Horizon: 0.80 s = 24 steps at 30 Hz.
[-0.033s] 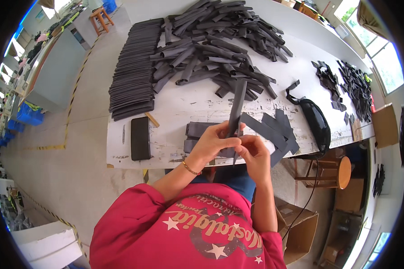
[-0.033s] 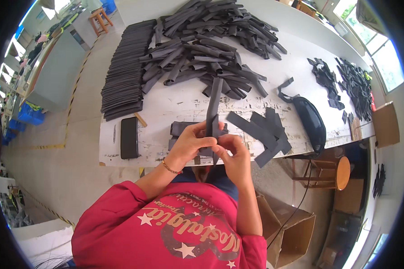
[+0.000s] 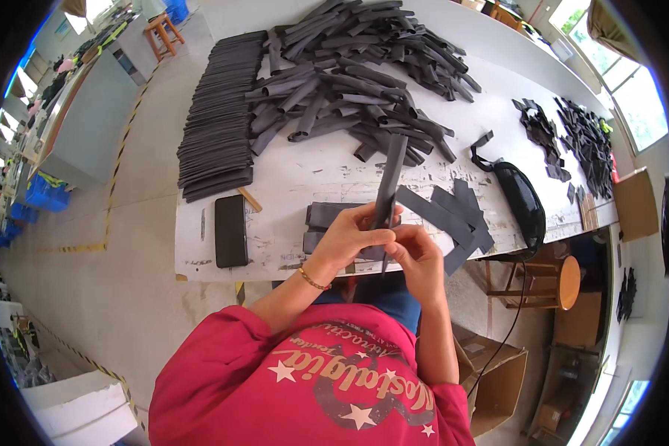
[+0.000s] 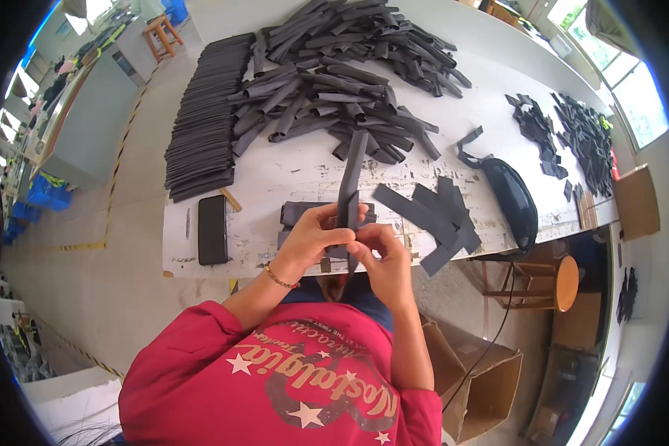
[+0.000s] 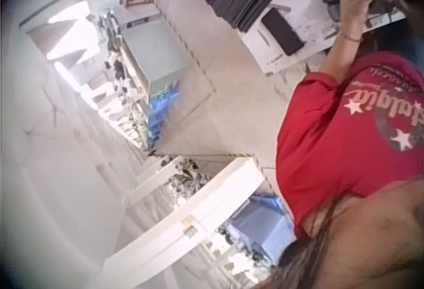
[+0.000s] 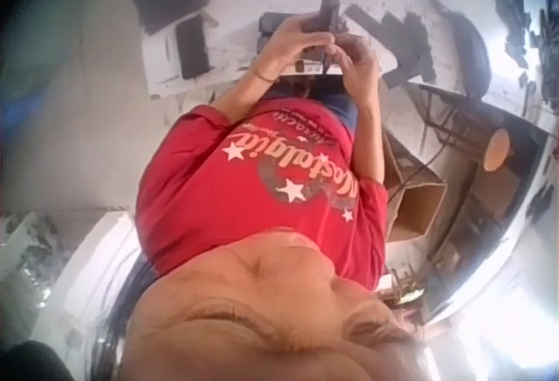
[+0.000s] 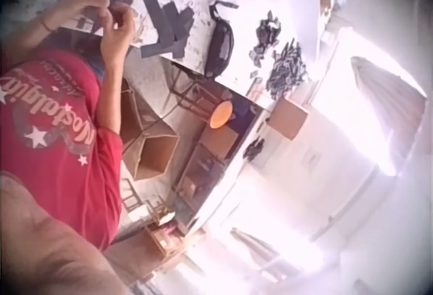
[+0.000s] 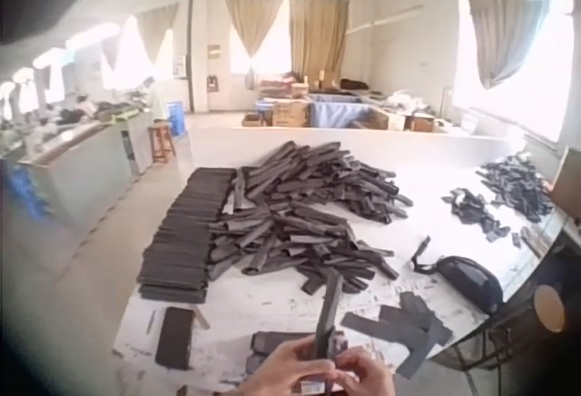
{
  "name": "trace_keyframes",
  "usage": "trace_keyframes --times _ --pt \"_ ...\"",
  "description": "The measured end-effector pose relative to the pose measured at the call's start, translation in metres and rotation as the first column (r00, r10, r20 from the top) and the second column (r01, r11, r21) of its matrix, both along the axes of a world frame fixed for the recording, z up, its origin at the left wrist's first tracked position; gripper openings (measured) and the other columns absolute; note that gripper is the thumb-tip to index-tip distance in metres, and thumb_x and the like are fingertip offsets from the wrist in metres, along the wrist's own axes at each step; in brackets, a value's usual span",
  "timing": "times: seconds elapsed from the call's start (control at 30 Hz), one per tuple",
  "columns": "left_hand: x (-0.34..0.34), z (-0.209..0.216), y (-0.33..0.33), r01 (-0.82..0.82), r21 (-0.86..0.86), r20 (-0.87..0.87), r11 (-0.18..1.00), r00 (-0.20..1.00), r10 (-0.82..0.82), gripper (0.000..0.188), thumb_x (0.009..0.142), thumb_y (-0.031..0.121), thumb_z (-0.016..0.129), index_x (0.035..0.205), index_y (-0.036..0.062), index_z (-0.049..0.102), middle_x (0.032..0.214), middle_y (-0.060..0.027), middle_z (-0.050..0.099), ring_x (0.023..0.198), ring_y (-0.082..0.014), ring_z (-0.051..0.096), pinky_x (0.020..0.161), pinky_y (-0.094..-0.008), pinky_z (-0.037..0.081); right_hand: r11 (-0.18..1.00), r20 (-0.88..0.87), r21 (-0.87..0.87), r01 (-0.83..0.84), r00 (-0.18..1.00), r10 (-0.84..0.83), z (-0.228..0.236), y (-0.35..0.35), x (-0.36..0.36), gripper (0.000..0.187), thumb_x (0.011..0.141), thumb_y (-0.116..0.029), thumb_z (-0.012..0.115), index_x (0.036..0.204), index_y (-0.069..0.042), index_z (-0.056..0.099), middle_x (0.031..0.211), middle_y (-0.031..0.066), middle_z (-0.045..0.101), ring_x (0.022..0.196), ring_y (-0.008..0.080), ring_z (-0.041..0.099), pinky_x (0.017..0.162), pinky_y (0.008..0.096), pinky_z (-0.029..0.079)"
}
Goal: Inspecting and stacking gray foam components on a workbench in a manufacturing environment.
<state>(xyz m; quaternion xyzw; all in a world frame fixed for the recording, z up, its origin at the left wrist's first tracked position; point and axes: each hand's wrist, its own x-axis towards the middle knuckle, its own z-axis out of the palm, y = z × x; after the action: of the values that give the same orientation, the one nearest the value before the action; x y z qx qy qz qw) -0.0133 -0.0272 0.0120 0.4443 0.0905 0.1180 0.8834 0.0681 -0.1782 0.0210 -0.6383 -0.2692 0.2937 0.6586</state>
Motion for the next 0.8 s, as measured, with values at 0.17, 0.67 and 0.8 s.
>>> trace_keyframes --times 0.17,0.67,0.8 --pt "-0.014 -0.012 0.013 0.049 0.028 0.013 0.998 0.999 -0.049 0.049 0.078 0.012 0.079 0.121 -0.004 0.06 0.1 -0.0008 0.063 0.093 -0.0084 0.059 0.086 -0.0237 0.047 0.996 -0.013 0.066 -0.056 0.998 0.057 -0.002 0.007 -0.016 0.02 0.089 -0.01 0.07 0.103 0.0 0.06 0.096 0.0023 0.062 0.091 0.0085 0.059 0.082 0.0239 0.048" --pt "-0.015 -0.035 0.021 -0.003 -0.468 -0.013 0.884 1.0 -0.003 0.036 0.086 0.035 0.073 0.099 0.0028 0.064 0.088 -0.0004 0.065 0.07 -0.0061 0.058 0.061 -0.0206 0.046 0.95 0.032 -0.116 0.288 0.957 -0.287 -0.008 0.026 -0.018 0.015 0.097 -0.018 0.058 0.088 -0.006 0.061 0.067 -0.009 0.047 0.055 -0.0002 0.035 0.048 0.0185 0.026" --pt "-0.008 -0.039 0.035 -0.12 -0.47 -0.059 0.874 0.993 0.104 0.041 0.087 0.035 0.071 0.107 0.0005 0.063 0.09 -0.002 0.065 0.067 -0.0056 0.056 0.059 -0.0217 0.046 0.858 0.394 -0.113 0.502 0.815 -0.425 -0.001 0.02 -0.009 0.015 0.097 -0.012 0.057 0.088 0.0 0.058 0.07 -0.0046 0.049 0.066 0.0038 0.04 0.057 0.0215 0.033"
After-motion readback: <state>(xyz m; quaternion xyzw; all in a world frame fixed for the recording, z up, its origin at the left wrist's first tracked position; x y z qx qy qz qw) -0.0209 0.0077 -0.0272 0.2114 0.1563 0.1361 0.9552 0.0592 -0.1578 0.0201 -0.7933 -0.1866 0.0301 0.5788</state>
